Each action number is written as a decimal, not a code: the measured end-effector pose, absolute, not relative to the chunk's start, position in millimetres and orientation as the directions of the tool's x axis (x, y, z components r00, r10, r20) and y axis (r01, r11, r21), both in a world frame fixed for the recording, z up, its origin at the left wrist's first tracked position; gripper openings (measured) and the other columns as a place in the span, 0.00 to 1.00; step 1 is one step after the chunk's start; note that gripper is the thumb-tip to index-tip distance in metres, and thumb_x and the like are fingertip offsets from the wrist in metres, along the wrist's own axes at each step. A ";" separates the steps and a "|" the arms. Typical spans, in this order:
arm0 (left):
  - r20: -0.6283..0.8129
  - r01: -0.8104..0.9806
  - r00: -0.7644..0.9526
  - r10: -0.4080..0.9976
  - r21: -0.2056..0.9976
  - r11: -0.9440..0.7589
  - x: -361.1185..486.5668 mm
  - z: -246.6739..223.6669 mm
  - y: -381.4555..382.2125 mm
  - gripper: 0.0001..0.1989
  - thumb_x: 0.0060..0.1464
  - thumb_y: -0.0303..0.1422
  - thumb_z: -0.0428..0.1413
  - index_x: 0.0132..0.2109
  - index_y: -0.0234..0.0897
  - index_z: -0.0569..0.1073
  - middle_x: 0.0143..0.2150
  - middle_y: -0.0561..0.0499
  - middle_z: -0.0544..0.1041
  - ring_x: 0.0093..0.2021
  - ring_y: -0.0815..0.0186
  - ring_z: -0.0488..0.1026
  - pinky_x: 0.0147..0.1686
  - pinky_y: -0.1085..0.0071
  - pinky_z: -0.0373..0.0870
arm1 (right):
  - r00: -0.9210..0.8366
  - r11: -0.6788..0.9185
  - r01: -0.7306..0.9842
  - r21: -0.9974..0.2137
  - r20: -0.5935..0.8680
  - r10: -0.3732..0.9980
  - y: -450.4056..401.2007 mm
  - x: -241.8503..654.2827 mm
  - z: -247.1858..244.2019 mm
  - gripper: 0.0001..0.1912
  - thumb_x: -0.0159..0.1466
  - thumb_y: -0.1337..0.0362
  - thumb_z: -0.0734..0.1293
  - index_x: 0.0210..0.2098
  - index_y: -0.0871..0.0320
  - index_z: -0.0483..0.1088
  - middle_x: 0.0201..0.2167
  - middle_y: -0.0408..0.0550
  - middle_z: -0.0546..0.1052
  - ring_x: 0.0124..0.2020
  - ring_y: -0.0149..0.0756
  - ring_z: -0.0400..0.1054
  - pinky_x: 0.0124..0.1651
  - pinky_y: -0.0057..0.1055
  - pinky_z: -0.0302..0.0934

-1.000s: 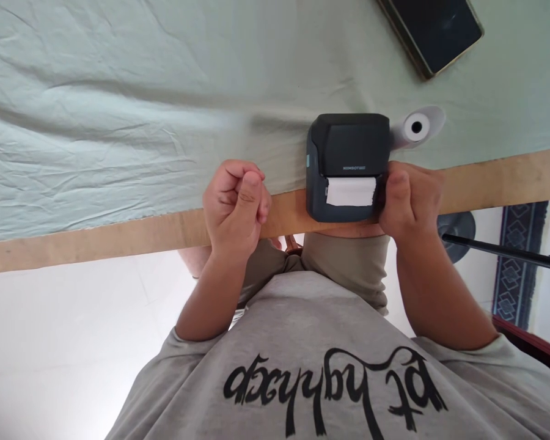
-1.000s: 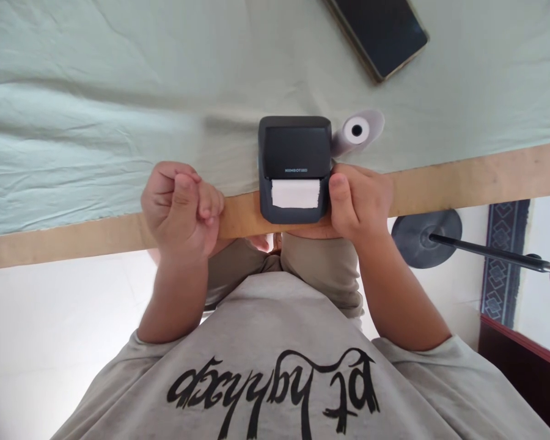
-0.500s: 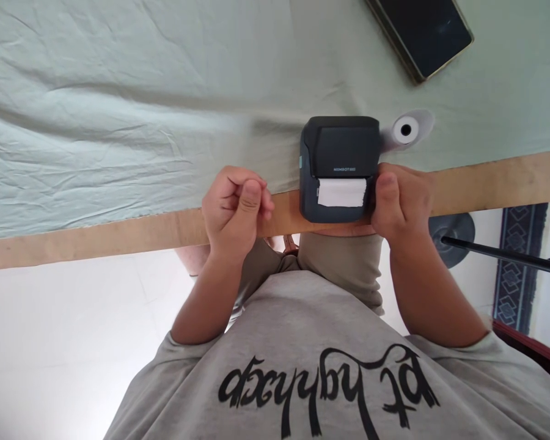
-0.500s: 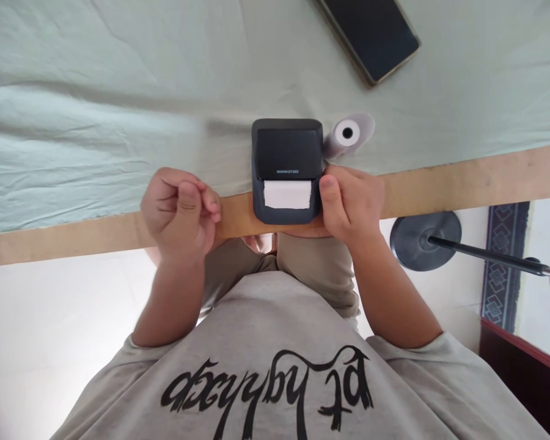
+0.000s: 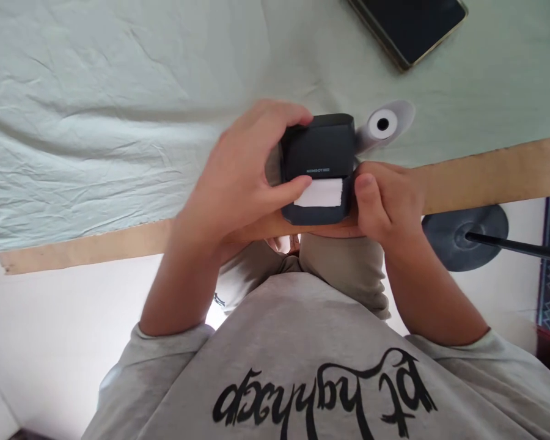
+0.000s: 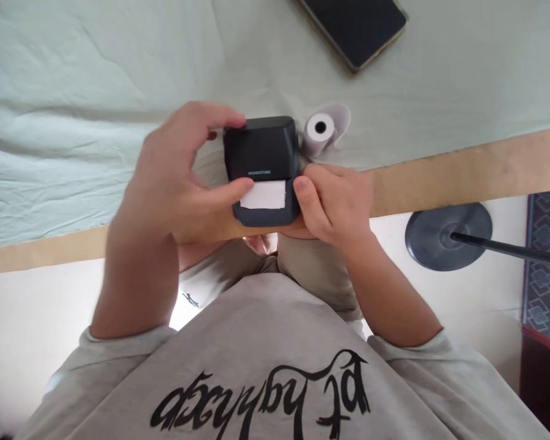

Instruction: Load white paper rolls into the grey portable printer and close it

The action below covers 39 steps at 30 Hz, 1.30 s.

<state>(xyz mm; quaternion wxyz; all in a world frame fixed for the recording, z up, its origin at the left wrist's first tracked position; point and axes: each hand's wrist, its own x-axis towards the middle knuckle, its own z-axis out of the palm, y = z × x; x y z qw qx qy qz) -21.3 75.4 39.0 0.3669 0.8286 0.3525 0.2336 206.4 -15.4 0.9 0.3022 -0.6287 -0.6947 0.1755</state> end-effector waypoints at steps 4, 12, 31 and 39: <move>0.095 0.485 0.630 0.771 0.726 -0.487 -20.9 48.7 83.4 0.26 0.50 0.36 0.72 0.56 0.40 0.79 0.55 0.49 0.82 0.57 0.49 0.78 0.59 0.51 0.75 | -0.031 0.175 0.747 -0.641 0.229 0.973 -14.6 206.9 -1.0 0.30 0.75 0.44 0.49 0.23 0.56 0.52 0.18 0.43 0.57 0.22 0.29 0.49 0.31 0.35 0.40; 0.158 0.352 0.444 0.882 0.874 -0.334 -11.3 49.2 118.6 0.19 0.50 0.46 0.75 0.40 0.39 0.80 0.36 0.56 0.80 0.43 0.65 0.81 0.51 0.64 0.83 | -0.049 0.235 0.750 -0.618 0.302 0.952 -12.6 207.4 -1.8 0.29 0.76 0.48 0.50 0.22 0.56 0.52 0.17 0.43 0.55 0.22 0.28 0.50 0.28 0.32 0.40; 0.029 0.570 0.609 0.792 0.678 -0.464 16.2 53.7 82.2 0.19 0.58 0.33 0.64 0.24 0.42 0.65 0.24 0.52 0.65 0.40 0.55 0.79 0.45 0.62 0.76 | -0.075 0.219 0.765 -0.606 0.254 0.964 -13.7 208.4 -0.1 0.29 0.76 0.46 0.49 0.24 0.56 0.53 0.18 0.44 0.58 0.24 0.30 0.52 0.29 0.34 0.41; -0.288 0.750 0.622 0.728 -0.048 -0.660 46.8 81.3 83.6 0.17 0.56 0.33 0.64 0.26 0.39 0.64 0.23 0.51 0.60 0.32 0.45 0.79 0.30 0.57 0.70 | -0.065 0.245 0.780 -0.576 0.314 0.947 -14.2 206.9 -2.9 0.27 0.76 0.50 0.51 0.24 0.56 0.53 0.18 0.43 0.58 0.23 0.30 0.52 0.30 0.33 0.40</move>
